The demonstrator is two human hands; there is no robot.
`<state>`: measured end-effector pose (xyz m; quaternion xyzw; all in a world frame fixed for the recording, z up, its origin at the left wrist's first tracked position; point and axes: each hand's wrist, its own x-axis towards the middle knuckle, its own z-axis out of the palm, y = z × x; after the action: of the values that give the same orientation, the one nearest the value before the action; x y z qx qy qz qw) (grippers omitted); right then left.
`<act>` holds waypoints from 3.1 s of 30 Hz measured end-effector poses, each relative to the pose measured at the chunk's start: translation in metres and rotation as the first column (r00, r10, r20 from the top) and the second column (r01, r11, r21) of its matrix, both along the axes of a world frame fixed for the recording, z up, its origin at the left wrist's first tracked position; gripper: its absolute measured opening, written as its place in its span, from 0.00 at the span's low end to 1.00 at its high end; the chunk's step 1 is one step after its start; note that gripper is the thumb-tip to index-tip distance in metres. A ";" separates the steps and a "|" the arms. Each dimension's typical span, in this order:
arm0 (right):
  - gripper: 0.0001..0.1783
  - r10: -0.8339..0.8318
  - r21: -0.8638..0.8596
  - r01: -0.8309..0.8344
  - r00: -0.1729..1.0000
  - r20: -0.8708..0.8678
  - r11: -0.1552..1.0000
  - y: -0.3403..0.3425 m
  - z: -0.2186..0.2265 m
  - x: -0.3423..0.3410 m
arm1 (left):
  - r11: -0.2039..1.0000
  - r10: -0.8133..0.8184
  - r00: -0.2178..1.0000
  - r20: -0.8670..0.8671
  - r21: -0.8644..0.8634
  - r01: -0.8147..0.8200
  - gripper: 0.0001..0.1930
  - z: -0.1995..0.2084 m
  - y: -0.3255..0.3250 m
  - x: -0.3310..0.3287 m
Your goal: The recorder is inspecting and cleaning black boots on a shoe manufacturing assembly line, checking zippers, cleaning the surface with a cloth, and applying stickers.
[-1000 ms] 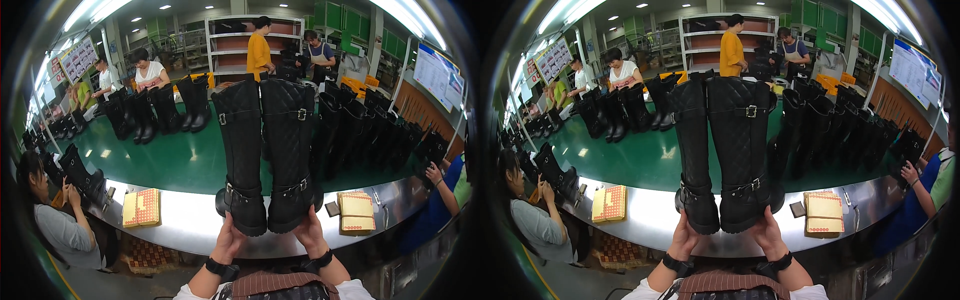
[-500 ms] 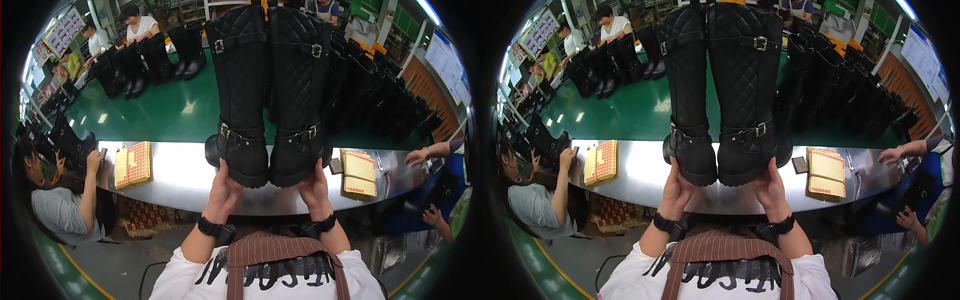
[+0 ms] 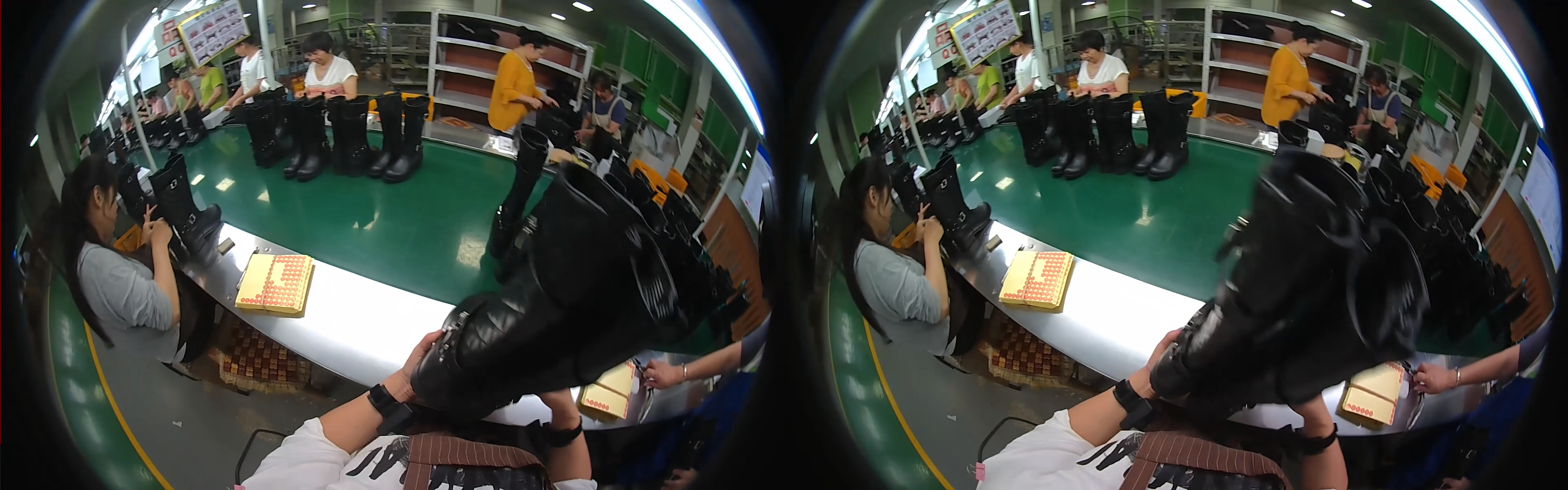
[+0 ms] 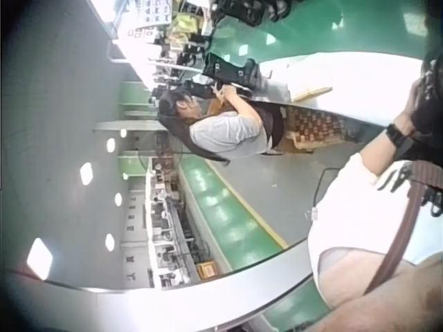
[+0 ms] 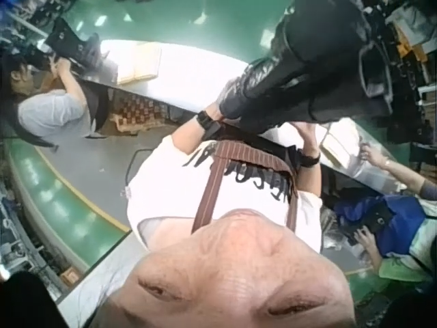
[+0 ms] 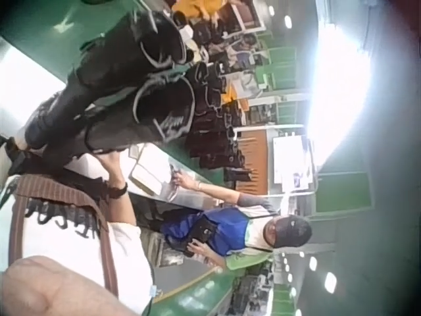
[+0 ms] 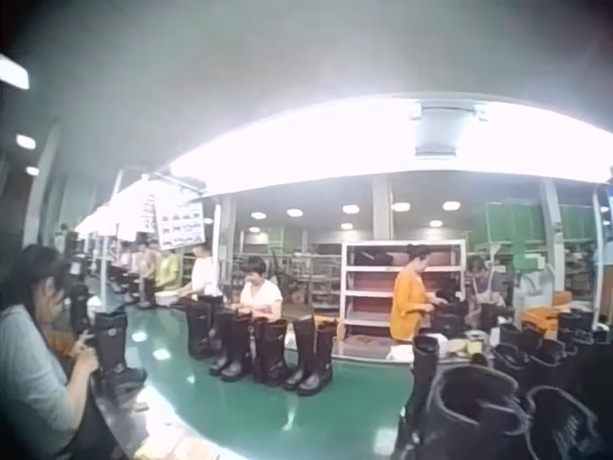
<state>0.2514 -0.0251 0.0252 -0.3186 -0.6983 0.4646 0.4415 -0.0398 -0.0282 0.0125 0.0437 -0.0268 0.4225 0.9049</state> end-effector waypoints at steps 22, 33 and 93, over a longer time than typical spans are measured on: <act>0.17 -0.187 0.247 0.097 0.908 0.375 0.964 0.000 0.067 -0.074 | 0.262 0.914 -0.403 -0.047 0.826 0.499 0.27 0.046 -0.027 0.012; 0.42 0.196 -0.400 -0.144 0.977 0.090 0.905 -0.001 0.011 -0.068 | 0.468 0.643 -0.760 -0.094 0.833 0.293 0.39 0.052 -0.018 0.039; 0.14 -0.396 -0.868 -0.221 0.821 -0.412 0.446 0.099 -0.024 0.010 | 0.824 0.401 -0.891 -0.211 0.509 0.251 0.53 -0.040 0.538 -0.040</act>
<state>0.2611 0.0742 0.0013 -0.3869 -0.1663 0.8058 0.4163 -0.0801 0.5094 -0.0279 0.5678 0.7858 0.2385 0.0569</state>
